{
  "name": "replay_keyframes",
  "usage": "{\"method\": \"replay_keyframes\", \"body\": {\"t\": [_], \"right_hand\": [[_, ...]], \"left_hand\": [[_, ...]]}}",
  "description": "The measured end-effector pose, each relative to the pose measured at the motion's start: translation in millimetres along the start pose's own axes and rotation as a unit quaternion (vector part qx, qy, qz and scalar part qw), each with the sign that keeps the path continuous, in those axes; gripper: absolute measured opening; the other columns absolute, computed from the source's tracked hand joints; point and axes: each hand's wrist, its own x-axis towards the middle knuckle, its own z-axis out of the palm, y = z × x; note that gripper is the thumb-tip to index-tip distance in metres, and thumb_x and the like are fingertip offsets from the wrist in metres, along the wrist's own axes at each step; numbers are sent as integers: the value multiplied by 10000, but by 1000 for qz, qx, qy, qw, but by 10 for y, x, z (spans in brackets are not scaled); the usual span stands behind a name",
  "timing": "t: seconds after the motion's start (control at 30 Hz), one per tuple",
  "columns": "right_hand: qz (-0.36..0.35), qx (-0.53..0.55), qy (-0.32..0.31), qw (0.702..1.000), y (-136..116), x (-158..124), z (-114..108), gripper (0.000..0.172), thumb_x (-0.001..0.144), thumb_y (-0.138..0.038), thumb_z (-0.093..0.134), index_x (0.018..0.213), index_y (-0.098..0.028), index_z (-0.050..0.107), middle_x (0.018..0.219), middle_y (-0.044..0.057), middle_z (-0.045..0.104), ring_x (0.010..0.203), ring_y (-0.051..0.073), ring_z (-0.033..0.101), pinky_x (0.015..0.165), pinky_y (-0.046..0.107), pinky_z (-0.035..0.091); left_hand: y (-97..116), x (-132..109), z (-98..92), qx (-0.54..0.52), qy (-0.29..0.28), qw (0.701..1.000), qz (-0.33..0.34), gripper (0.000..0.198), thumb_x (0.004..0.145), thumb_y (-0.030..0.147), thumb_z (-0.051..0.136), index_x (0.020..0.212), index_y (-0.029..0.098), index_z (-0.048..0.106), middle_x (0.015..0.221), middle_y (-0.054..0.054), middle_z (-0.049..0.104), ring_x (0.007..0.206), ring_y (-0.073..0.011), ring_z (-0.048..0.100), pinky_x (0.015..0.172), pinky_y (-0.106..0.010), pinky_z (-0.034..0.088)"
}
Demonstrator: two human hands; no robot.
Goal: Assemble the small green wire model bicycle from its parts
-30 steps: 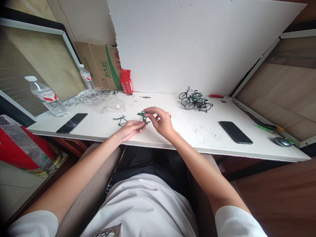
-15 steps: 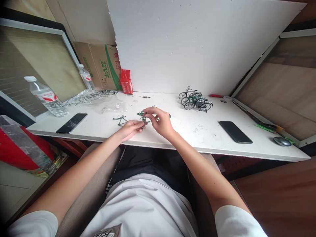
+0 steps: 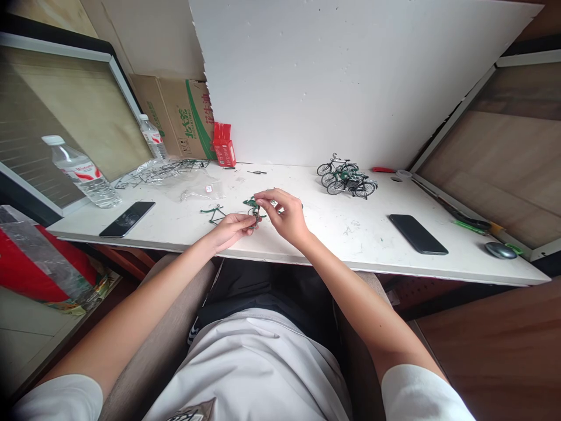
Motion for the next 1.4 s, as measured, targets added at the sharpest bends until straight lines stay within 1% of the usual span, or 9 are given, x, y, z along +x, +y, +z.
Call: {"method": "replay_keyframes", "body": {"t": [0.17,0.4,0.6,0.87,0.97,1.07,1.23,1.3,1.4], "right_hand": [[6,17,-8,1000,3,1,-6,237,1073,-441,653,1103,-267,810,1069,70,839,981,231,787,695,330,619],[-11,25,-17,999,10,-3,-9,215,1095,-358,611,1123,-271,805,1040,49,839,934,209,791,719,323,630],[-19,-11,-5,1000,1,1,1,202,1068,-390,660,1121,-270,813,1074,58,847,956,223,793,656,315,615],[-14,-27,9,999,8,2,-3,248,1036,-481,704,1057,-260,814,961,65,830,898,226,763,623,326,611],[-10,-25,12,1000,-1,3,-4,280,1024,-513,714,1037,-249,805,977,76,830,895,227,760,611,326,605],[-6,-15,17,1000,-7,3,-7,289,1005,-524,739,989,-240,789,987,83,832,880,225,760,595,329,595],[7,-4,23,1000,-3,2,-13,353,944,-585,792,884,-239,753,917,74,815,845,229,756,584,341,590],[8,-10,23,1000,-6,2,-12,356,964,-590,766,894,-241,762,925,75,819,849,228,755,587,344,590],[-7,-24,24,999,-23,4,-10,307,1030,-529,700,940,-250,789,944,72,832,860,225,747,594,345,590]], "left_hand": [[4,-9,3,3,-1,1000,2,407,687,435,1007,919,132,865,1009,-138,768,902,-183,618,745,-311,381],[11,-12,7,7,-2,1000,2,394,695,431,1003,915,135,862,1014,-138,768,907,-186,619,743,-313,385],[11,-13,8,8,-6,1000,5,389,700,432,1000,901,130,859,969,-127,758,886,-180,610,748,-317,382],[10,-15,2,11,-8,1000,5,399,703,438,1001,939,145,868,987,-122,756,901,-180,608,756,-313,386],[20,-20,10,13,-9,1000,4,396,705,434,1000,949,151,871,1001,-123,762,906,-182,610,758,-313,384],[24,-20,17,13,-6,1000,4,395,701,431,1003,948,151,874,1009,-126,766,902,-182,611,758,-316,378],[0,-7,1,9,-7,1000,7,374,709,427,1000,921,148,869,976,-123,767,869,-176,607,765,-325,374],[-12,-2,-12,12,-9,1000,7,374,719,429,994,937,152,870,999,-126,771,885,-182,615,770,-327,377],[-22,0,-28,20,-17,1000,8,381,746,441,977,978,158,872,1046,-130,772,909,-183,623,778,-325,383]]}}
